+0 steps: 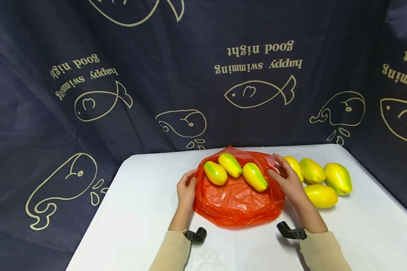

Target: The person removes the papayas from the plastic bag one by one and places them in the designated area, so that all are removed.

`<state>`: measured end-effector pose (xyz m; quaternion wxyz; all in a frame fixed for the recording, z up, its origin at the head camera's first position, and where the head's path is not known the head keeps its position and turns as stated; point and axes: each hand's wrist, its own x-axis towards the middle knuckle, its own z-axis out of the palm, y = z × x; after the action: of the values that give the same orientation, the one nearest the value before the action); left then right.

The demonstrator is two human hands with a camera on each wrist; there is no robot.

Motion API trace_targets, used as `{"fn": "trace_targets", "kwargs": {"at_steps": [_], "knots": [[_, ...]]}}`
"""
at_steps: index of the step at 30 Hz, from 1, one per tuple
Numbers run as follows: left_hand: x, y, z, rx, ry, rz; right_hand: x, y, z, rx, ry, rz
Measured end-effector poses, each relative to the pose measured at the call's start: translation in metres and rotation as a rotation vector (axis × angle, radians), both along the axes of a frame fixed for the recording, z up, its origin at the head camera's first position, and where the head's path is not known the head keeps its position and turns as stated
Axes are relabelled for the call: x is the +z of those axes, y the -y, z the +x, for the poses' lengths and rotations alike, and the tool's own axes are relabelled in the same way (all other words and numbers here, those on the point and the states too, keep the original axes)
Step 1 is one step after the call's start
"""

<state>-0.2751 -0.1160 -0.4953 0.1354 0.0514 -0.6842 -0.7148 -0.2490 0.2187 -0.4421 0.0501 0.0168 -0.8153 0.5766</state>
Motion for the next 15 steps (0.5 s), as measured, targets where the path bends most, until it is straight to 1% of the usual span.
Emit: {"fn": "trace_targets", "kwargs": {"at_steps": [7,11,15], "knots": [[0.003,0.001,0.000,0.004,0.001,0.003,-0.010,0.001,-0.003,0.020,0.034,0.014],[0.003,0.000,0.001,0.004,-0.012,0.013,-0.016,0.001,-0.006,0.030,0.027,0.020],[0.003,0.001,0.001,-0.002,-0.029,0.027,-0.021,0.002,-0.006,0.020,0.025,0.015]]}}
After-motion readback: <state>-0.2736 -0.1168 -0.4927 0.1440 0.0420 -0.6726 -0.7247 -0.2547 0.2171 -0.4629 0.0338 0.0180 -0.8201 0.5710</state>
